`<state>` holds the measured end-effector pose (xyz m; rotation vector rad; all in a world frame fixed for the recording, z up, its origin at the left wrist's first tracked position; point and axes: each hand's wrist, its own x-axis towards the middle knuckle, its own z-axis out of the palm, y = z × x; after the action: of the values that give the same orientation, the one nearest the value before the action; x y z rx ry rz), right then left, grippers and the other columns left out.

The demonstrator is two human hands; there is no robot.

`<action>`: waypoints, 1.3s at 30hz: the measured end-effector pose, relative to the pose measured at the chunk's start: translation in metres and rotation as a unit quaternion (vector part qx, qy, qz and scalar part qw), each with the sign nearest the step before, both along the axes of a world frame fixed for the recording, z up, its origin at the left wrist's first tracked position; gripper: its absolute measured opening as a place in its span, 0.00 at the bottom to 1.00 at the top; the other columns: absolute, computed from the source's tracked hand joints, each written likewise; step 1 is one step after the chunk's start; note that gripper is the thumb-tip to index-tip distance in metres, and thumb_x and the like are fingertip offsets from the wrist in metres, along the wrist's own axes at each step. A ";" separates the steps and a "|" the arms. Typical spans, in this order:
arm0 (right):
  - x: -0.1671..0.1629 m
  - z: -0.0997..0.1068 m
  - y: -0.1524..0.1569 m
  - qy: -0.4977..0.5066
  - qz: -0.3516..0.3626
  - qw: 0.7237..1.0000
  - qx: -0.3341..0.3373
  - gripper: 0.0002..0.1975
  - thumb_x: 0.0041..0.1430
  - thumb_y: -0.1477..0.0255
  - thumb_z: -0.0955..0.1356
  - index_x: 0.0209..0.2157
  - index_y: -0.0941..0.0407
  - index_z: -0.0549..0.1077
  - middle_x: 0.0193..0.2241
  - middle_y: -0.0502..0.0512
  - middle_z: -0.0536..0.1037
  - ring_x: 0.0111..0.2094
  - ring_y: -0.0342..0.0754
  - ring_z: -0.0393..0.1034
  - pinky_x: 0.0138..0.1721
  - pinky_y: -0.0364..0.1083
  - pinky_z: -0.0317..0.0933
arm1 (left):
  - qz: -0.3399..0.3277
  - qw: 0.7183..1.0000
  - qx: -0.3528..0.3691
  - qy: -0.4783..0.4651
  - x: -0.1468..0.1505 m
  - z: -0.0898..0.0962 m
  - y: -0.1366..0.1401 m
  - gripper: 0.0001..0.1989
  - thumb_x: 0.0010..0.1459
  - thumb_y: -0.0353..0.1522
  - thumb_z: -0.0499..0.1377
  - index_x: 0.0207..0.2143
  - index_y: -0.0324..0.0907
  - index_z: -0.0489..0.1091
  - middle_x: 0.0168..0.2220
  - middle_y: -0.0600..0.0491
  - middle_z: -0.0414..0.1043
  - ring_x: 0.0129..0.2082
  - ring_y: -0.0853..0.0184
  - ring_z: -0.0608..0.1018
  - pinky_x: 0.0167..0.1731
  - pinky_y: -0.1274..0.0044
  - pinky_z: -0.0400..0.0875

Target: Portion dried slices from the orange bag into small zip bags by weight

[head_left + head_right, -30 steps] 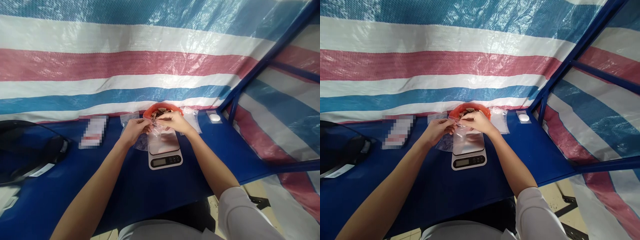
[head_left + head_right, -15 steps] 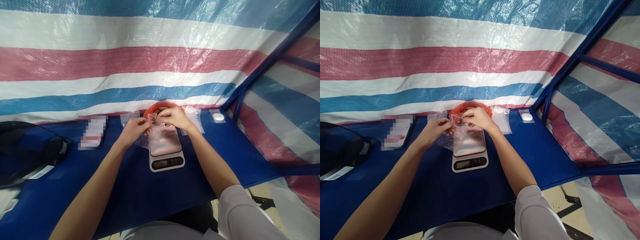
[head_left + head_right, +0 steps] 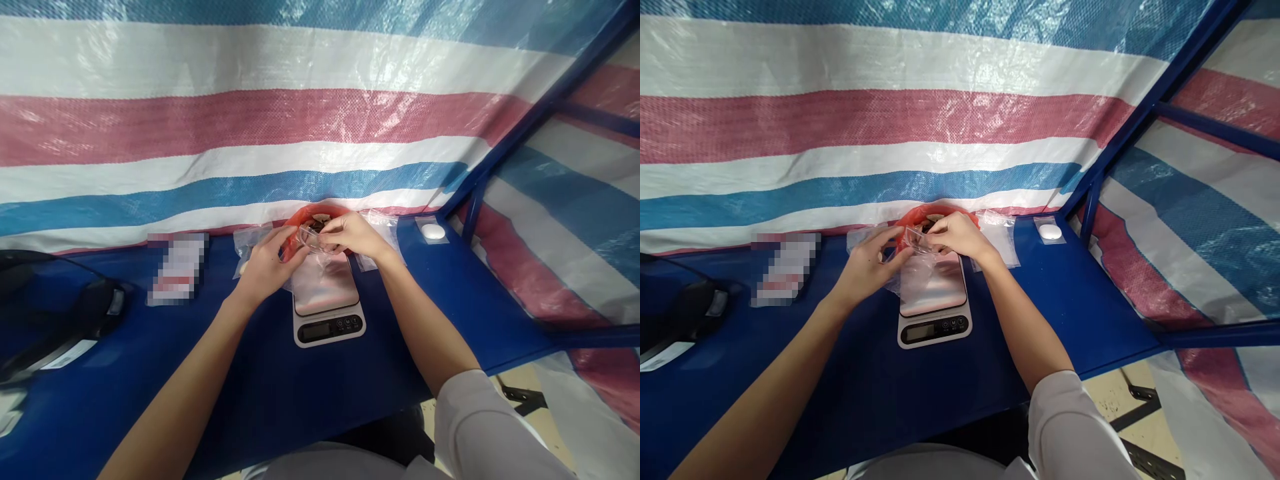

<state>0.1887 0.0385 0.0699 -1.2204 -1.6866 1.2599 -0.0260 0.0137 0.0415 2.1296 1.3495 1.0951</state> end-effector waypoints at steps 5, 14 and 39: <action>0.000 0.002 0.001 0.007 0.011 1.000 0.014 0.07 0.49 0.68 0.75 0.29 0.58 0.84 0.21 0.50 0.78 0.23 0.42 0.72 0.24 0.39 0.70 | -0.017 0.999 -0.028 0.036 0.008 -0.006 -0.006 0.40 0.53 0.50 0.66 0.64 0.43 0.63 0.64 0.42 0.66 0.64 0.47 0.68 0.63 0.61 0.63; -0.004 0.000 0.000 0.023 0.044 0.998 0.036 0.06 0.50 0.68 0.75 0.28 0.56 0.83 0.22 0.50 0.79 0.24 0.42 0.73 0.25 0.40 0.72 | 0.022 0.999 -0.004 0.043 0.022 -0.023 -0.008 0.55 0.45 0.45 0.73 0.69 0.44 0.50 0.67 0.38 0.58 0.68 0.44 0.61 0.64 0.54 0.60; -0.013 0.017 -0.017 -0.201 0.081 0.941 0.258 0.07 0.60 0.70 0.71 0.31 0.55 0.83 0.28 0.50 0.80 0.32 0.43 0.69 0.36 0.44 0.57 | 0.026 0.997 0.060 0.038 0.026 -0.023 -0.009 0.32 0.53 0.39 0.68 0.60 0.43 0.65 0.52 0.46 0.75 0.53 0.55 0.77 0.55 0.63 0.72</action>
<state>0.1754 0.0217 0.0866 -1.0687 -2.2693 0.5979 0.0002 0.0048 0.0183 2.2555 1.4130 1.1525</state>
